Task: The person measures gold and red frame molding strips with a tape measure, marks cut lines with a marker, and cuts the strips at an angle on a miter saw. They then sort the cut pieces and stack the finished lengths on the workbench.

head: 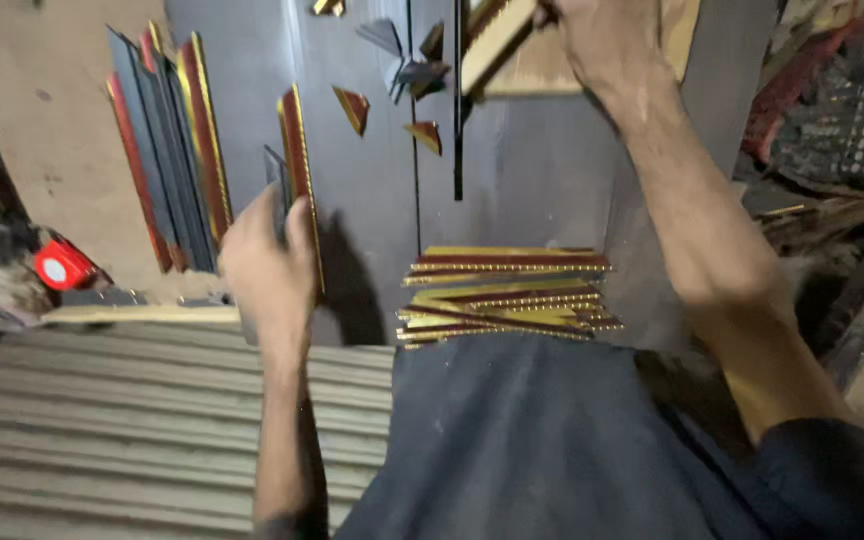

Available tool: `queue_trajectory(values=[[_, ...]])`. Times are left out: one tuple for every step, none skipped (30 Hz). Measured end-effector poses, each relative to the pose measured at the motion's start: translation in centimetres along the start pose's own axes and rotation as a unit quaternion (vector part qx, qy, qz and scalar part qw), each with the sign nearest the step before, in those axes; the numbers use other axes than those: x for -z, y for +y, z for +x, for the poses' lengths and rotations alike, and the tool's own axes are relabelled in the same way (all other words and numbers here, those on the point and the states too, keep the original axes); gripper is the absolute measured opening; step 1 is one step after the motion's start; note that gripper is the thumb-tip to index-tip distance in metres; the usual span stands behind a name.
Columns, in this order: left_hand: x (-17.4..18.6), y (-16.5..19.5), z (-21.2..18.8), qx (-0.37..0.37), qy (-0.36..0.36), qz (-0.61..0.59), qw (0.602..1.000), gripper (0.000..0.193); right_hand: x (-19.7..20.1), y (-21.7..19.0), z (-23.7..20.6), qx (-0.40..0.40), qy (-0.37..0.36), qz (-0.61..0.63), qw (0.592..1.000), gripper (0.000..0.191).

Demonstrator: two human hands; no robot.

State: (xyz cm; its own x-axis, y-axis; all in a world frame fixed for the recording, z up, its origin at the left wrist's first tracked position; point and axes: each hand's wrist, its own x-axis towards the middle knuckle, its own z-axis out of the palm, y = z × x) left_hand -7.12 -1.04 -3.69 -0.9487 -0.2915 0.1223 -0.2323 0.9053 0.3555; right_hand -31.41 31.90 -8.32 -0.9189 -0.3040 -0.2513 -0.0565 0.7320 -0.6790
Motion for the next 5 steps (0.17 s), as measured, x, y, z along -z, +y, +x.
queue_trajectory(values=[[0.9, -1.3, -0.7, 0.054, -0.002, 0.053, 0.997, 0.040, 0.4, -0.1, -0.6, -0.058, 0.001, 0.061, 0.996, 0.023], [0.7, -2.4, -1.3, 0.110, 0.002, 0.099, 0.989, 0.049, 0.8, 0.3, -2.9, 0.155, 0.061, -0.146, 0.975, 0.028], [0.5, -3.8, -2.1, 0.111, -0.038, 0.127, 0.985, 0.055, 0.5, 0.5, -4.6, 0.351, 0.108, -0.344, 0.864, 0.041], [0.0, -5.4, -3.4, 0.112, -0.087, 0.159, 0.977, 0.062, -0.3, 0.7, -5.7, 0.314, 0.079, -0.333, 0.886, 0.050], [-1.0, -6.9, -5.4, 0.140, -0.109, 0.150, 0.973, 0.059, -1.4, 1.2, -8.1, 0.270, 0.039, -0.317, 0.908, 0.059]])
